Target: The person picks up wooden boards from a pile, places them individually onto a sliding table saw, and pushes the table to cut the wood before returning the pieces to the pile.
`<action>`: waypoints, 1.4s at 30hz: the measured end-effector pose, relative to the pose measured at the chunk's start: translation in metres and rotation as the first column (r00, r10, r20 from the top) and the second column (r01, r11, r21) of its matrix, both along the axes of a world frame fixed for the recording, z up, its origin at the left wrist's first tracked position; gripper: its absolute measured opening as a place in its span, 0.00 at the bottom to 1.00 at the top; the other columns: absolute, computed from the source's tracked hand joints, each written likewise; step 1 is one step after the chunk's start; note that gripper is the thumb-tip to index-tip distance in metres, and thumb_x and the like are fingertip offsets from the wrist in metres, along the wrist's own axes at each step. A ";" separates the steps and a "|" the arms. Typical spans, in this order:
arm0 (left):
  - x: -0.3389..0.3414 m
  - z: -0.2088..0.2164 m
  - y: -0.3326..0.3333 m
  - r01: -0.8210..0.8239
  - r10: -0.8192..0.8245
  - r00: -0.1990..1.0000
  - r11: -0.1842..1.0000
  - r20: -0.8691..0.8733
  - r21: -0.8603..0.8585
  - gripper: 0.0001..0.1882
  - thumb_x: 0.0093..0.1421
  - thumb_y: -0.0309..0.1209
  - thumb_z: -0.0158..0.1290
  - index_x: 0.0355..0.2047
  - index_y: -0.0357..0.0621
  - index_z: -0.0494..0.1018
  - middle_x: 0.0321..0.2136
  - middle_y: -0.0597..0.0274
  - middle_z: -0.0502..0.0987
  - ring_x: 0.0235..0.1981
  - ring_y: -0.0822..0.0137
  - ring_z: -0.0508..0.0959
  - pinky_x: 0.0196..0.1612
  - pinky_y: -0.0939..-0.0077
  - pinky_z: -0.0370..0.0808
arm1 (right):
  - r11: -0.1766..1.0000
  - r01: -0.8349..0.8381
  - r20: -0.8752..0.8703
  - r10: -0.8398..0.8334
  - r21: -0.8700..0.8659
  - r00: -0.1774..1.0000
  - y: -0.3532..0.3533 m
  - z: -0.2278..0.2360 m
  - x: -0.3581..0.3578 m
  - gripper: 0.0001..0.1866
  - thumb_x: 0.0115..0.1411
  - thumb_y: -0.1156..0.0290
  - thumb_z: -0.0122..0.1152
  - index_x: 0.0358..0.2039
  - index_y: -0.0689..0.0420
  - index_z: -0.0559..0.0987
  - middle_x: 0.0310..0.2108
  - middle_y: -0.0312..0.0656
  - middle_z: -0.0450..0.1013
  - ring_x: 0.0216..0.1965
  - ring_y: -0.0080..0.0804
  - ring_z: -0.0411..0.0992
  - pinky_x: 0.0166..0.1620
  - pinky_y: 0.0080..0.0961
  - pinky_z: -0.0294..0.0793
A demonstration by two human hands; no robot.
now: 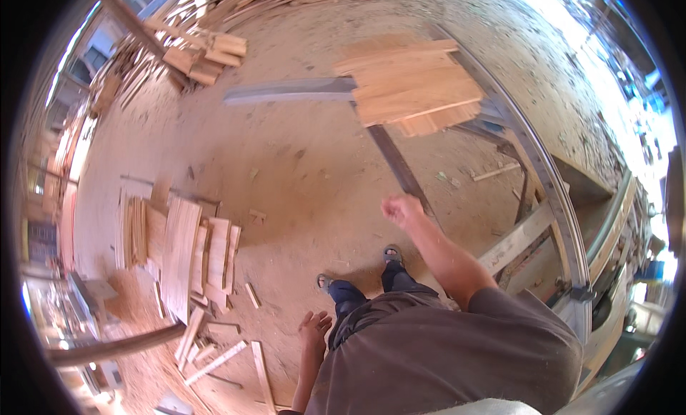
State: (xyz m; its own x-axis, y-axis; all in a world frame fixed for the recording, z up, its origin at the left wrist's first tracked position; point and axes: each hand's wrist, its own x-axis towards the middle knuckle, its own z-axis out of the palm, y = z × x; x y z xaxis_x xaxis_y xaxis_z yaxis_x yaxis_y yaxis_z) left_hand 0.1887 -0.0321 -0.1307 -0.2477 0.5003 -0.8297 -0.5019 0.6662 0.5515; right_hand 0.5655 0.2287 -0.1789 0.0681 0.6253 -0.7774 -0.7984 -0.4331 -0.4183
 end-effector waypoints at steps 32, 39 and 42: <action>-0.382 0.012 0.047 -0.735 0.760 0.644 0.646 -0.086 0.205 0.34 0.61 0.23 0.52 0.66 0.25 0.56 0.43 0.45 0.81 0.35 0.62 0.82 0.40 0.71 0.79 | 0.405 -0.907 0.093 0.914 -0.119 0.395 0.090 -0.029 -0.492 0.14 0.62 0.74 0.54 0.49 0.55 0.74 0.37 0.45 0.79 0.36 0.40 0.78 0.39 0.40 0.79; -0.603 0.051 0.154 -0.609 0.733 0.672 0.629 -0.106 0.483 0.38 0.62 0.26 0.53 0.68 0.26 0.50 0.46 0.43 0.79 0.39 0.60 0.81 0.44 0.70 0.80 | 0.509 -0.854 0.141 0.858 -0.108 0.494 0.119 -0.038 -0.520 0.17 0.62 0.69 0.56 0.51 0.53 0.74 0.39 0.42 0.78 0.39 0.40 0.77 0.41 0.38 0.78; -0.715 0.051 0.213 -0.380 0.603 0.674 0.779 -0.427 0.499 0.36 0.62 0.27 0.56 0.66 0.24 0.56 0.47 0.46 0.79 0.39 0.62 0.81 0.43 0.73 0.78 | 0.596 -0.786 0.154 0.803 -0.167 0.576 0.112 -0.055 -0.511 0.17 0.62 0.68 0.57 0.51 0.51 0.73 0.40 0.41 0.78 0.41 0.40 0.76 0.41 0.39 0.78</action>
